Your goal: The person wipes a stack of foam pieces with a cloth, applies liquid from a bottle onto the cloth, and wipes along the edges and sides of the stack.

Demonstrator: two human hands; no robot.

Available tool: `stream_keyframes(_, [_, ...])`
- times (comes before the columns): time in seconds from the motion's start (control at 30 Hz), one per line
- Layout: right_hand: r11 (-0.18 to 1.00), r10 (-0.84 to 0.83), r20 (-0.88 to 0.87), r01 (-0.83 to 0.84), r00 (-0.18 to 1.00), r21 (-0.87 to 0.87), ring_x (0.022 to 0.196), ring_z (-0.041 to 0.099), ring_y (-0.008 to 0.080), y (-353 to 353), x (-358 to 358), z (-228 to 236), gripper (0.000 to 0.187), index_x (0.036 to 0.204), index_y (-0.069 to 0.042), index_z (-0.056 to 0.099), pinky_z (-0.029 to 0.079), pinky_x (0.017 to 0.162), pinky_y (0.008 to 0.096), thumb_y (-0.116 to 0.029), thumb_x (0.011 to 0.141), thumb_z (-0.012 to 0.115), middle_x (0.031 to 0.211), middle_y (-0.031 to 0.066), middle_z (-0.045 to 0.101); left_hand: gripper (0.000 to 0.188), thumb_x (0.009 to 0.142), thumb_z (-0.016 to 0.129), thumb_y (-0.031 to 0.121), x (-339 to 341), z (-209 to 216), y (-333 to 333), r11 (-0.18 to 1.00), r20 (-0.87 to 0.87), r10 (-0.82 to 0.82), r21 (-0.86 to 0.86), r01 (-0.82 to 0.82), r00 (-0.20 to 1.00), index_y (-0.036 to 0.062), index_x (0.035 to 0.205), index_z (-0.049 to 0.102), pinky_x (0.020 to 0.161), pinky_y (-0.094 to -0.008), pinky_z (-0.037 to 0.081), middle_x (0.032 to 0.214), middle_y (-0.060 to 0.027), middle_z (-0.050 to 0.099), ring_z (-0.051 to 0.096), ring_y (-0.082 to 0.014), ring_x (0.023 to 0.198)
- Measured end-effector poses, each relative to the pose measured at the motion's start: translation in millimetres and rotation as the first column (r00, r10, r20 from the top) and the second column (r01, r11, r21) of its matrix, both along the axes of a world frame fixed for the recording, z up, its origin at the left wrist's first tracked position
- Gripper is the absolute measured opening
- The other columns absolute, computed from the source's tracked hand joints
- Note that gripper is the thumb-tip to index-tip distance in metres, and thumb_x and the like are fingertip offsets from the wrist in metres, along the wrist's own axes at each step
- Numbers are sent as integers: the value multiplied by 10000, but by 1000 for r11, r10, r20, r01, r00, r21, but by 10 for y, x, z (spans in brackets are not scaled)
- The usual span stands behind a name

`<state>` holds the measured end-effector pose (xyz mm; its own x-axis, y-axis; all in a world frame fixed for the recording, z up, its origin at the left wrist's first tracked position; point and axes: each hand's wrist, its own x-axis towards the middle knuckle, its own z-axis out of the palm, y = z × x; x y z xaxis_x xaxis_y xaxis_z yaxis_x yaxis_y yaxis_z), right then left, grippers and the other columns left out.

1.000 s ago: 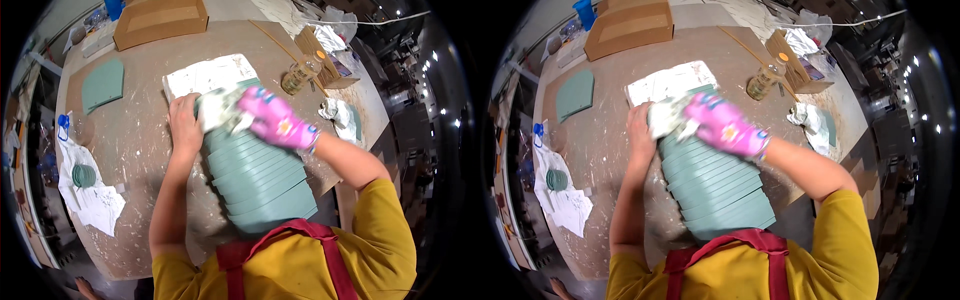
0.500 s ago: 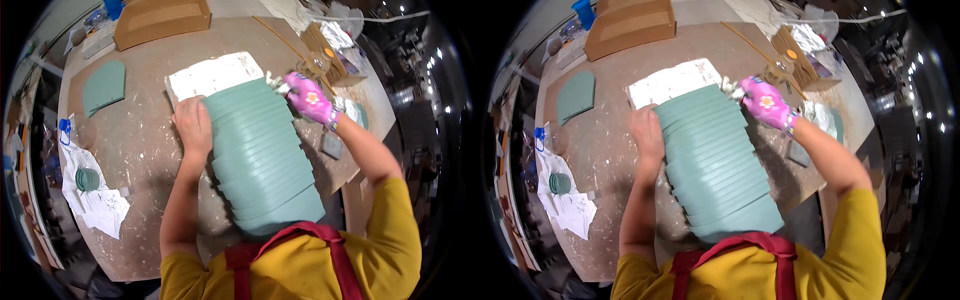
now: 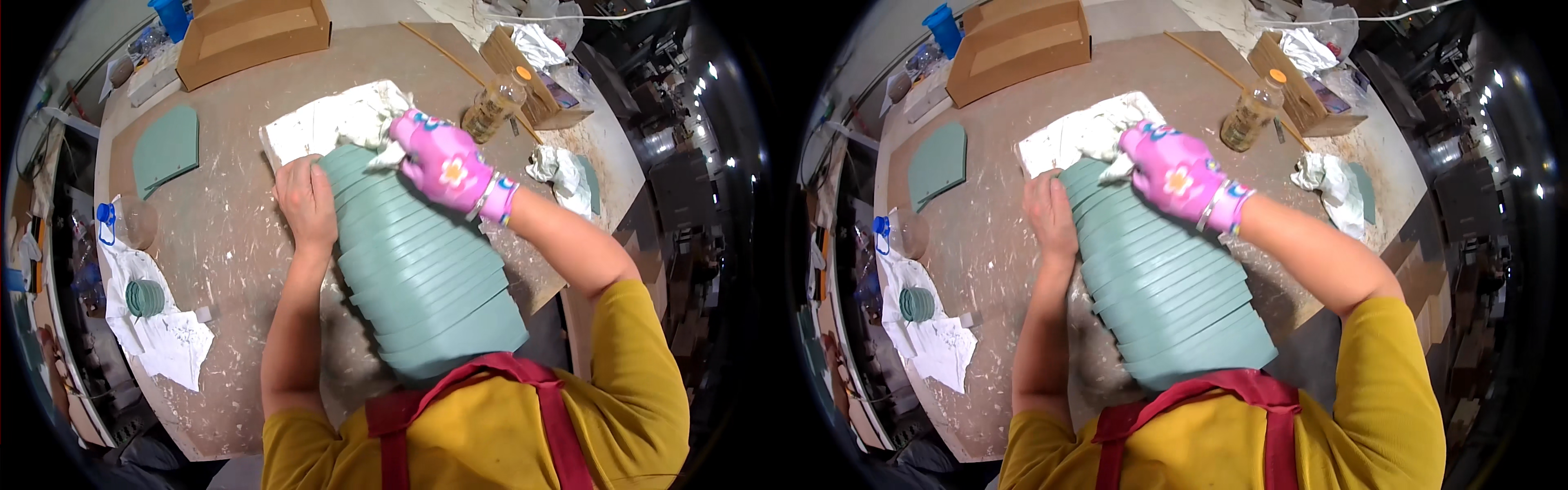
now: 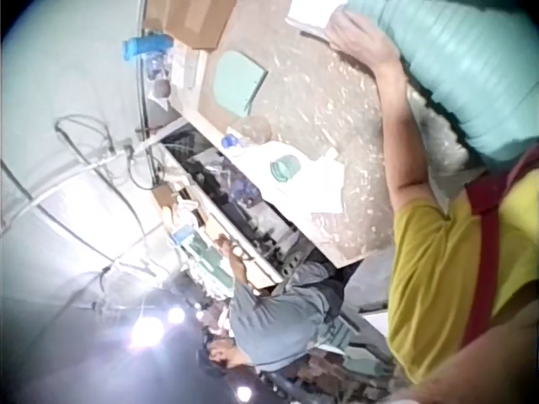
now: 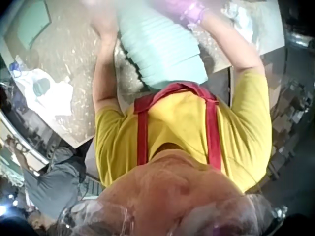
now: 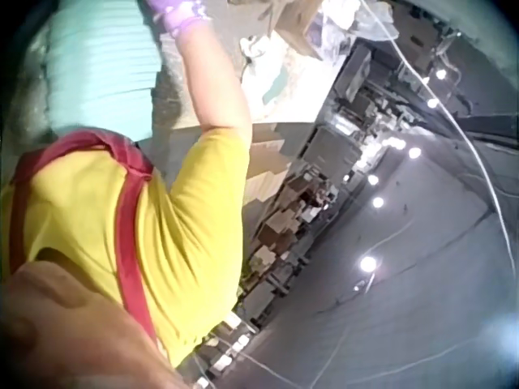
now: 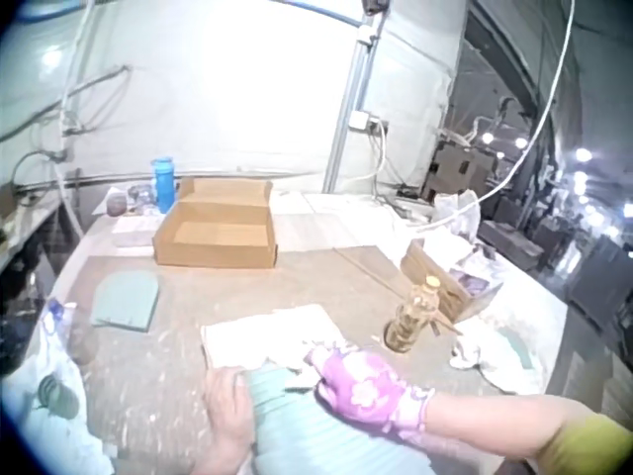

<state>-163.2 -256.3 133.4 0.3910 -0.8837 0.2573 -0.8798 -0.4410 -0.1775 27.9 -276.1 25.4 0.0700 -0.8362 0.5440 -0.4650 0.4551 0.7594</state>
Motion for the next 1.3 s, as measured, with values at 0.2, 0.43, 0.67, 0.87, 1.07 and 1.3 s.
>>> stream_keyframes(0.2, [991,-124,-57,126,991,36,819,620,358,-180,-168,47,192,987,-45,538,511,703,438,-121,815,580,909,191,584,281,933,415,181,-12,29,20,999,60,38,-14,-37,997,-5,1024,604,873,-422,373,980,-194,580,515,-346,969])
stream_keyframes(0.43, [947,-215,-148,243,965,210,755,629,343,-364,-533,74,199,982,-46,526,518,663,438,-195,855,562,872,178,609,272,913,442,202,19,40,51,1000,10,-11,6,11,1000,29,1030,617,891,-412,331,985,-136,603,503,-304,1019])
stream_keyframes(0.67, [993,-87,-24,89,996,84,805,621,354,20,-41,38,321,1098,-46,514,506,724,439,-184,827,617,903,185,599,262,914,439,192,12,-30,34,1000,-15,-18,-9,18,1000,27,1015,616,882,-409,336,981,-140,605,509,-305,1005])
stream_keyframes(0.87, [969,-204,-34,207,978,137,817,622,339,-338,-736,119,235,1049,-61,543,501,707,423,-183,854,587,925,173,601,266,925,413,148,-39,30,-49,999,86,11,-33,-9,996,-32,1015,588,864,-419,388,987,-207,568,506,-357,965])
stream_keyframes(1.07, [998,-26,-36,28,999,62,812,633,335,96,-321,92,211,1020,-53,524,517,729,443,-157,840,559,856,184,606,254,915,436,182,-4,1,-1,999,-19,-28,-21,27,999,23,1006,612,882,-408,339,975,-142,604,508,-309,1004])
stream_keyframes(1.3, [992,29,-58,-22,998,122,775,605,372,144,-321,287,245,1004,-51,511,501,666,435,-226,859,602,855,161,604,257,914,433,179,-8,-17,21,1000,29,0,-3,0,1000,24,1015,610,884,-397,337,978,-139,606,508,-303,1008])
